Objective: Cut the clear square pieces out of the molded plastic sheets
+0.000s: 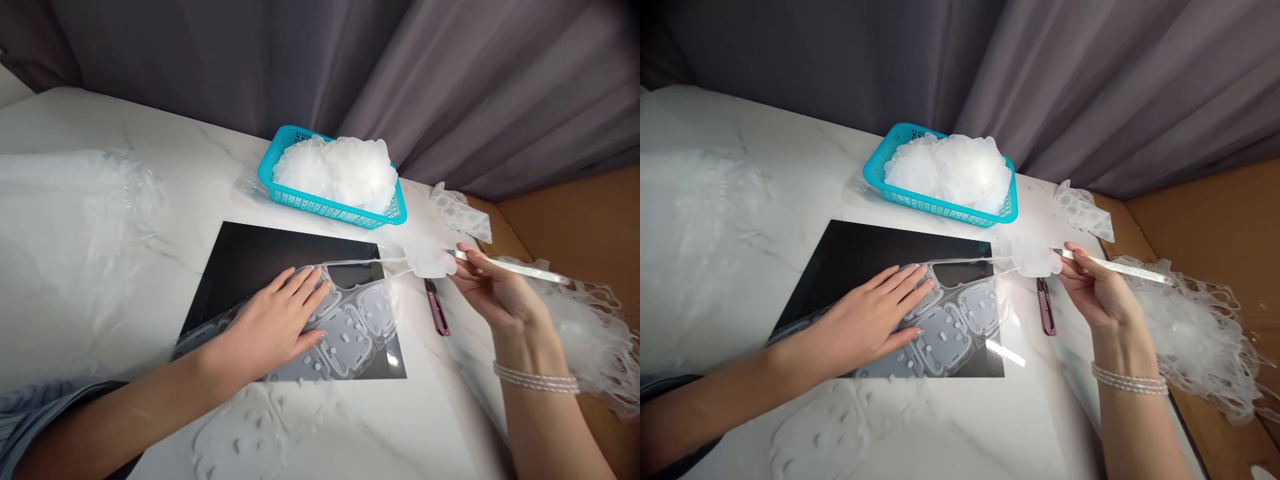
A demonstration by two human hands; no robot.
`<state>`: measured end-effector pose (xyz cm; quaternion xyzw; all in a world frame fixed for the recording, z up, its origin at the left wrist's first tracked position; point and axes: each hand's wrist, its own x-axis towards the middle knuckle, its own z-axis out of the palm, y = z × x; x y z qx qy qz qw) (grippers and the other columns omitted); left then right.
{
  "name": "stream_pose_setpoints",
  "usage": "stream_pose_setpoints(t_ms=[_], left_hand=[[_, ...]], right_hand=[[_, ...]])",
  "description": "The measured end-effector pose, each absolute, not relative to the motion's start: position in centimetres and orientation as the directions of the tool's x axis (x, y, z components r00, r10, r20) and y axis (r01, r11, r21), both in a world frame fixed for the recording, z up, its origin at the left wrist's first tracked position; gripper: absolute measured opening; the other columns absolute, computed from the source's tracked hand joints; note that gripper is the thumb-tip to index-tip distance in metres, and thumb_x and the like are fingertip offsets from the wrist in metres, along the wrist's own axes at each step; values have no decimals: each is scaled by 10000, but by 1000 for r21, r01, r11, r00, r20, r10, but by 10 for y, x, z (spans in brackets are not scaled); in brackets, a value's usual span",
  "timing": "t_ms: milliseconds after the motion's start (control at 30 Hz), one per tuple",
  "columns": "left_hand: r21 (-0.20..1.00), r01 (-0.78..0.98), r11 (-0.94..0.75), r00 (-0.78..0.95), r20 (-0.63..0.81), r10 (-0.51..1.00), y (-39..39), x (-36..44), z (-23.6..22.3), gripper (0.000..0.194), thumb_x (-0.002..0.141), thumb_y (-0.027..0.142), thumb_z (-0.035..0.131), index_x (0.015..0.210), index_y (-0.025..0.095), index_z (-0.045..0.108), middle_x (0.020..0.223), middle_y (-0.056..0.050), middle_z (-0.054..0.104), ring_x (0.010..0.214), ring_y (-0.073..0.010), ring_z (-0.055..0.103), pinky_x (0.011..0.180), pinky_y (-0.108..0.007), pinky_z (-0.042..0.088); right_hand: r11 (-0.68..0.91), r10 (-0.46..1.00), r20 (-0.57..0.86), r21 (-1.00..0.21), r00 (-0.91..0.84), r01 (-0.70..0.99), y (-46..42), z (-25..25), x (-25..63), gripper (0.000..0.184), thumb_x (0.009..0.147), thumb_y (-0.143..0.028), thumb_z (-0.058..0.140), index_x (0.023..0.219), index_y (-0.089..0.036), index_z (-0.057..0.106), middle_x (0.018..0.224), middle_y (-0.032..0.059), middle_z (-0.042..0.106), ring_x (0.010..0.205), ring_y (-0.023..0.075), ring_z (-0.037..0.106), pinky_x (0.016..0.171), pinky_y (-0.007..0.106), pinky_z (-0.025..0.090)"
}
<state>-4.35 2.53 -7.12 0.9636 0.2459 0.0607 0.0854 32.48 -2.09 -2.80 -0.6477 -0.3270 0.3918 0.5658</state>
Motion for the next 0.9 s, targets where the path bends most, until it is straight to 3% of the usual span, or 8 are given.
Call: stream_pose_setpoints(t_ms=[133,233,300,367,467,533,733,900], left_hand=[[564,427,-707,813,103,573,32,-41,-49,502,982,412,449,1369,108,545,1452,-168,518,1385,-311,419,1185,-537,232],[969,235,-78,682,-107,723,37,-34,-32,541,983,525,357,1196,139,670,1232,-147,678,1190,-285,600,1052,-460,440],[891,59,450,716,-352,602,39,-29,-27,654,937,649,339,1123,137,700,1094,-151,725,1031,-280,679,912,-417,530],[714,-2,700,767,-448,459,39,-27,-27,614,881,668,464,1068,143,720,1009,-137,741,935,-260,704,812,-360,553],[703,0,711,740,-478,472,35,-28,-30,318,805,402,722,1021,168,733,959,-88,749,926,-207,704,828,-291,526],[759,36,650,713,-475,515,32,-30,-31,216,786,256,740,979,157,737,945,-81,748,909,-185,699,845,-280,507],[868,153,472,637,-452,625,27,-29,-31,148,791,234,694,916,177,750,866,-56,740,847,-182,682,774,-286,495],[929,173,328,626,-361,691,23,-29,-35,105,789,241,672,846,185,740,860,-44,740,868,-213,694,797,-322,524]], right_hand=[[-158,877,-142,-987,459,-3,-26,-18,272,95,920,-275,610,957,-260,697,746,61,712,751,209,736,699,304,599],[-8,919,79,-976,387,216,-40,-6,207,202,985,-334,492,1108,-271,639,973,76,753,927,241,737,782,395,614],[119,973,194,-884,123,453,-54,2,173,215,991,-344,482,1052,-266,672,1039,74,753,966,252,731,799,410,619],[182,983,158,-826,-90,533,-65,8,155,219,991,-353,488,1069,-276,678,1092,66,747,1008,253,722,818,404,616],[144,977,198,-877,73,459,-62,10,155,230,1020,-387,415,1040,-276,616,1057,47,752,1002,235,719,851,411,587],[57,948,192,-886,254,459,-50,9,162,276,1017,-429,402,873,-246,550,920,36,753,895,218,721,794,376,567],[-116,992,-52,-705,112,700,-31,0,158,467,863,-463,637,602,-219,335,536,-38,503,491,103,419,440,231,308],[-89,992,-24,-816,121,572,-41,-10,140,422,863,-416,634,640,-229,329,576,-25,542,570,136,519,469,225,360]])
